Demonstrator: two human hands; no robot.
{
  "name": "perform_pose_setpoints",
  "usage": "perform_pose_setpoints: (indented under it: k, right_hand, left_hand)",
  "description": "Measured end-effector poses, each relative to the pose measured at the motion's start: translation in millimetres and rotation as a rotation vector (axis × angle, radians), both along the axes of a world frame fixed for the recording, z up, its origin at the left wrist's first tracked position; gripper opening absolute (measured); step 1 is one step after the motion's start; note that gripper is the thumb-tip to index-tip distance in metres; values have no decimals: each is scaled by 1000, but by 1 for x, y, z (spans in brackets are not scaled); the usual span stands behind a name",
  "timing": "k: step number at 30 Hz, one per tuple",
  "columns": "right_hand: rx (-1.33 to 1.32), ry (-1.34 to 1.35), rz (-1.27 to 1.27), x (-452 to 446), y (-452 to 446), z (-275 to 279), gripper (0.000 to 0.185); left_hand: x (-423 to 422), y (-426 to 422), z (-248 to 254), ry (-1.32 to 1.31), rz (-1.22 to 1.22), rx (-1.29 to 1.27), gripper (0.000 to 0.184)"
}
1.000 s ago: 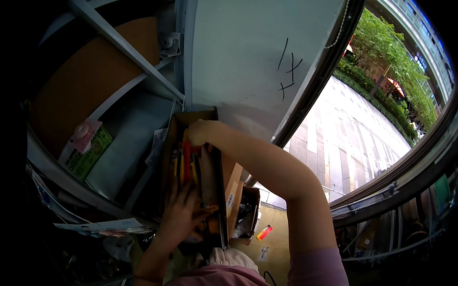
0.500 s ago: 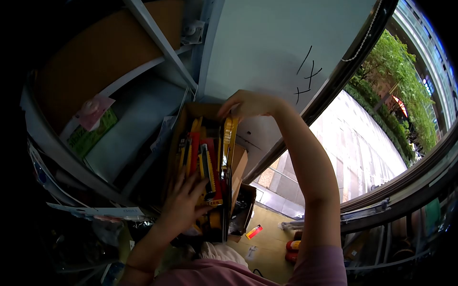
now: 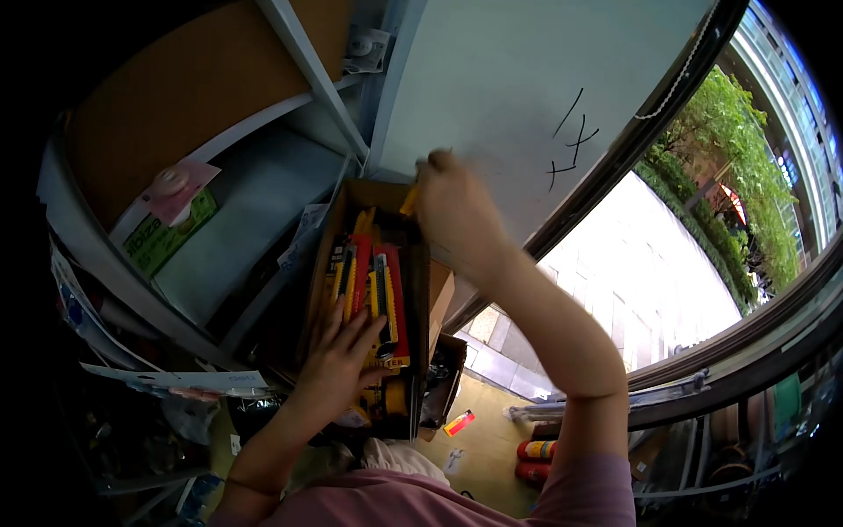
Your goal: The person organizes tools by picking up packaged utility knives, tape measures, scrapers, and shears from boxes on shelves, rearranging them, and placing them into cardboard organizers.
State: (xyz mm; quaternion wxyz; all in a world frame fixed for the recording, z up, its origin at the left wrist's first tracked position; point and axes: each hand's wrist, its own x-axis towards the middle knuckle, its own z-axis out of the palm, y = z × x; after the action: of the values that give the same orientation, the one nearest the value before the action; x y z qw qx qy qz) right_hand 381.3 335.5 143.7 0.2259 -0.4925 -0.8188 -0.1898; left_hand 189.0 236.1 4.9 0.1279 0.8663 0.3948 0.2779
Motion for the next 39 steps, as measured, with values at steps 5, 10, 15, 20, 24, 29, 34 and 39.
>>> perform_pose_setpoints:
  k: [5,10,15,20,24,29,34,39]
  right_hand:
    - [-266,-162,-53,-22,-71,-52,44]
    - [-293,-282,30,-34,-123,-73,46]
    - [-410,-176,-11,-32,-126,-51,38]
    - [-281,-433,-35,-17,-109,-68,28]
    - [-393,-410,-38,-22,-118,-61,23]
    - [-609,-133,-42,-14,-49,-20,19]
    - [-440,-365,326,24,134,-94,29]
    - [-883,-141,129,-20,171,-127,29]
  left_hand:
    - [-3,4,-5,-14,-19,-23,70]
    - [-3,5,-8,27,-7,19,70]
    - [-2,3,-4,-1,-17,-20,67]
    - [-2,3,-2,32,-17,-53,63]
    - [-1,3,2,100,2,-12,66]
    - [18,-3,5,68,25,60,70]
    - [30,-9,-1,107,77,59,68]
    - [21,-8,5,151,10,21,70]
